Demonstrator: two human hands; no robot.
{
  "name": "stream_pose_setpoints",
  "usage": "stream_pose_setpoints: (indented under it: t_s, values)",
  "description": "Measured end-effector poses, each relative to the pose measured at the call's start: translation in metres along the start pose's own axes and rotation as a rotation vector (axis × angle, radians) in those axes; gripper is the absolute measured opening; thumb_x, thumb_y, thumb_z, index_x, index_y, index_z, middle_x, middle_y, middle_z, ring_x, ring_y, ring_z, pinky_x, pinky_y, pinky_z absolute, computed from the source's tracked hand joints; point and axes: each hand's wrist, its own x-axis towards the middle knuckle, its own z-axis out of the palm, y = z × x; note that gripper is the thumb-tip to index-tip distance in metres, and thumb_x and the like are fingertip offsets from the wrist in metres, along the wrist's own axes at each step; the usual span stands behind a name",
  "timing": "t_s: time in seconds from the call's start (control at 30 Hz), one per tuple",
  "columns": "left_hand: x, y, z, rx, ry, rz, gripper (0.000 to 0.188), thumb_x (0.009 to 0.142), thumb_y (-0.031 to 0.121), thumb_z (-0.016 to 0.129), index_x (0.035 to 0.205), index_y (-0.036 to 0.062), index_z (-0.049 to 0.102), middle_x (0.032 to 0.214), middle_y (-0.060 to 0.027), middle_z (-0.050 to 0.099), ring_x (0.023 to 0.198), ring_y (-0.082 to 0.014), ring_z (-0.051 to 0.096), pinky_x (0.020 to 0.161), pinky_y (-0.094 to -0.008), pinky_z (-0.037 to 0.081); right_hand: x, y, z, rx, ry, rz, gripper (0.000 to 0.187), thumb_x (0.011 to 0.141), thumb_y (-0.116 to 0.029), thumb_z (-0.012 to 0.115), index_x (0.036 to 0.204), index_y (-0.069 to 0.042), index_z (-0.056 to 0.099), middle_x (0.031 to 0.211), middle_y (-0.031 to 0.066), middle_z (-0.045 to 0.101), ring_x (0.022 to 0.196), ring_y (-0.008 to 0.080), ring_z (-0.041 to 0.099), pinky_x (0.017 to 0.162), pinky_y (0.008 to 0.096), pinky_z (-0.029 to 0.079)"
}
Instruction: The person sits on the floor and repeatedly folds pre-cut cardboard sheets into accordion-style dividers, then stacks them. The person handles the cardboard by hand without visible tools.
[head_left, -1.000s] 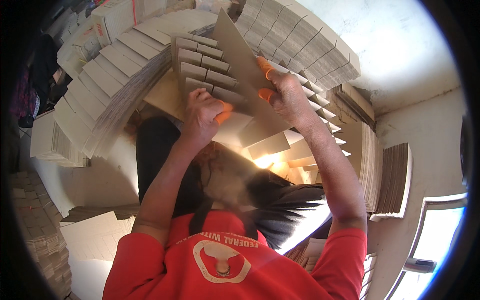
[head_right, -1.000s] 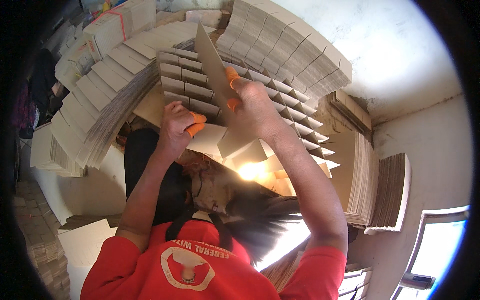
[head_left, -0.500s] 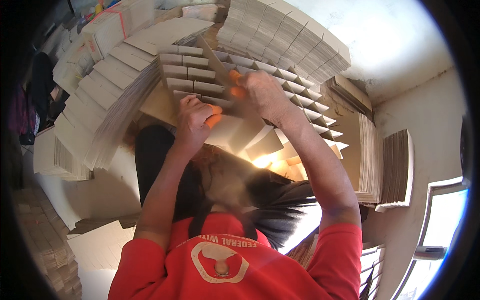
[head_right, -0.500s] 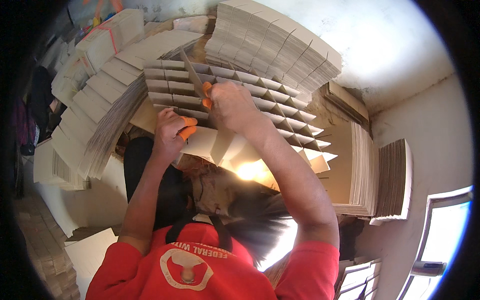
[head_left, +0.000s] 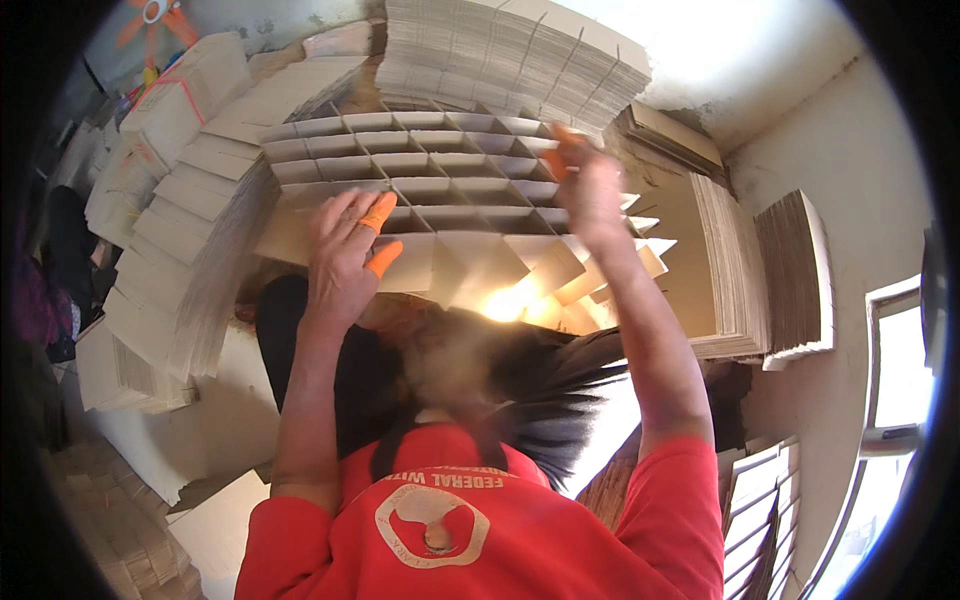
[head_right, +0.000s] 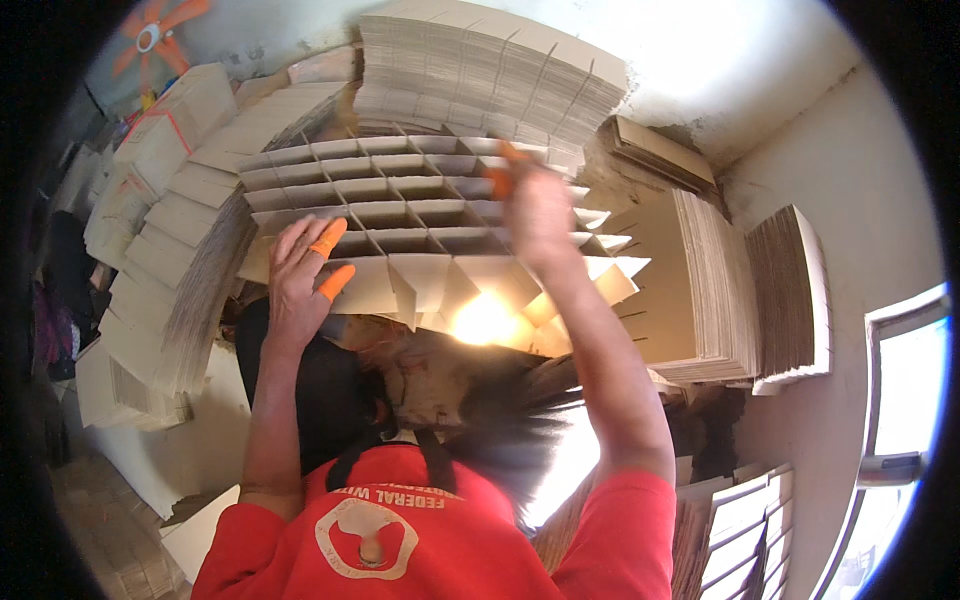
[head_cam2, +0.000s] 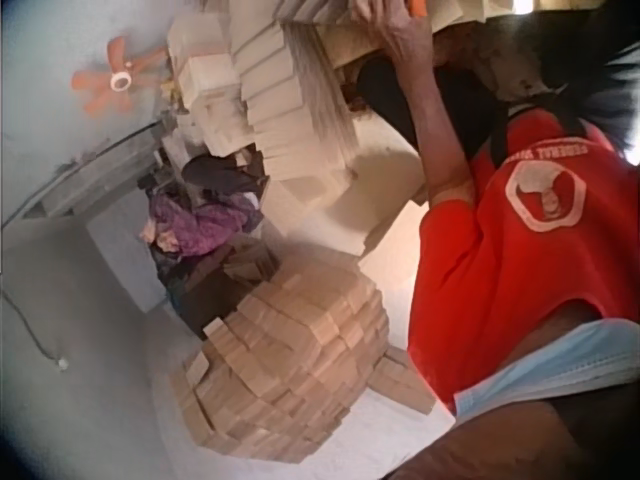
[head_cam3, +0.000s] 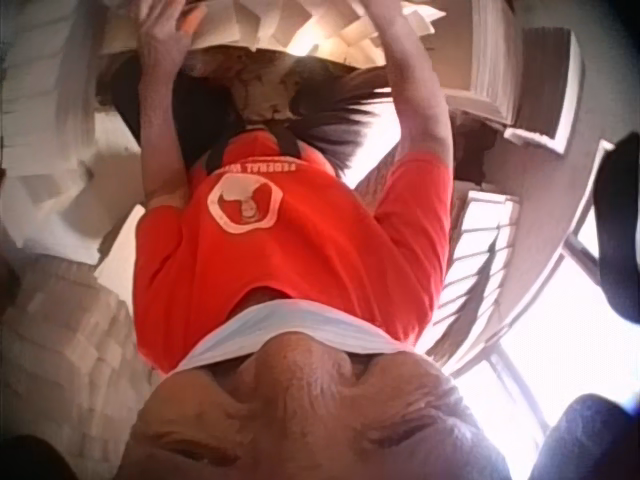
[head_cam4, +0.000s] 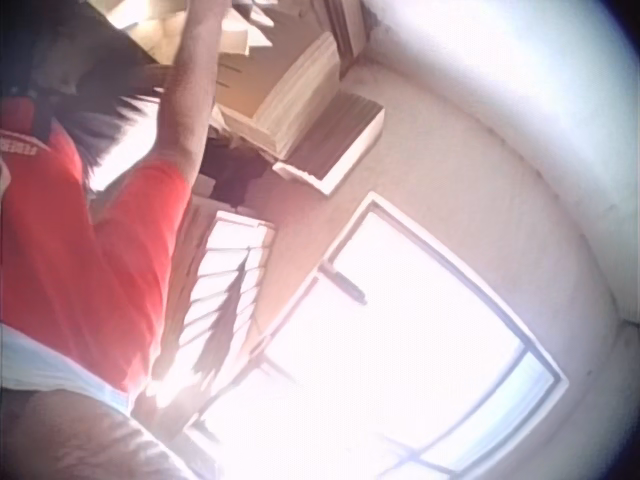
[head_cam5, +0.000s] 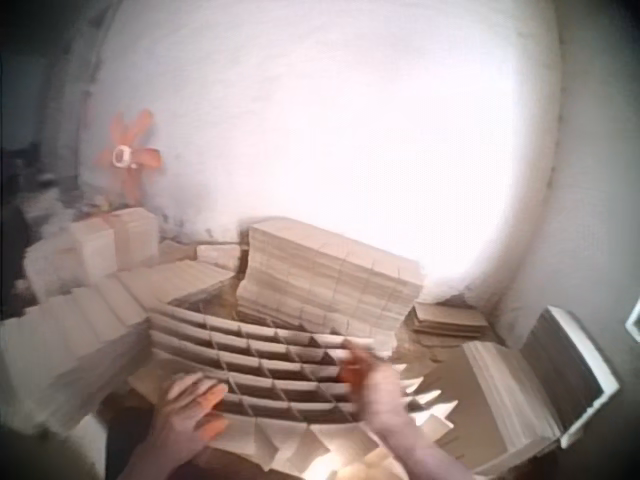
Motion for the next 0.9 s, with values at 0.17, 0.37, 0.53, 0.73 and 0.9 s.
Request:
stream_pose_setpoints:
  t_s: [0.17,0.37,0.53,0.73,0.9]
  values:
    - [-0.001,0.012,0.011,0.136,-0.344,0.095,0.077,0.074,0.021,0.079,0.142,0.0054,0.047,0.141,-0.0134,0.052,0.139,-0.0302,0.04,0.116,-0.0504,0.024,-0.077,0.115,-0.104,-0.614,0.311,0.219,0.047,0.085,-0.02,0.07,0.13,-0.009,0.059,0.125,0.0124,0.061,0.115,0.0327,0.056,0.094,0.0413,0.049]
    - [0.007,0.012,0.005,0.157,-0.353,0.128,0.074,0.073,0.021,0.08,0.138,0.0042,0.05,0.14,-0.0151,0.053,0.136,-0.0305,0.043,0.114,-0.0517,0.026,-0.155,0.17,-0.151,-0.999,-0.058,0.404,0.045,0.077,-0.016,0.075,0.118,-0.002,0.061,0.114,0.0194,0.063,0.104,0.0379,0.058,0.086,0.045,0.049]
    - [-0.007,0.001,-0.008,0.137,-0.1,0.02,0.069,0.075,0.02,0.08,0.137,0.0053,0.053,0.133,-0.0181,0.058,0.128,-0.0323,0.051,0.107,-0.0479,0.035,-0.165,0.216,-0.169,-0.709,0.098,0.423,0.036,0.077,-0.017,0.075,0.105,-0.001,0.062,0.104,0.0197,0.066,0.099,0.0371,0.062,0.084,0.0426,0.05]
    - [-0.025,-0.037,-0.033,0.054,0.021,-0.274,0.052,0.08,0.018,0.08,0.128,0.0074,0.064,0.12,-0.0108,0.068,0.109,-0.0254,0.059,0.094,-0.0367,0.044,-0.158,0.201,-0.169,-0.717,0.171,0.473,0.025,0.078,-0.017,0.075,0.096,-0.005,0.062,0.09,0.0199,0.068,0.086,0.0389,0.065,0.076,0.0462,0.049]
    - [-0.042,-0.06,-0.047,-0.061,0.096,-0.39,0.046,0.085,0.008,0.075,0.128,0.004,0.063,0.126,-0.0092,0.066,0.099,-0.016,0.062,0.085,-0.0316,0.049,-0.122,0.116,-0.179,-0.559,0.508,0.345,0.013,0.089,-0.007,0.068,0.1,-0.002,0.064,0.084,0.0164,0.067,0.071,0.0242,0.065,0.064,0.0372,0.052]
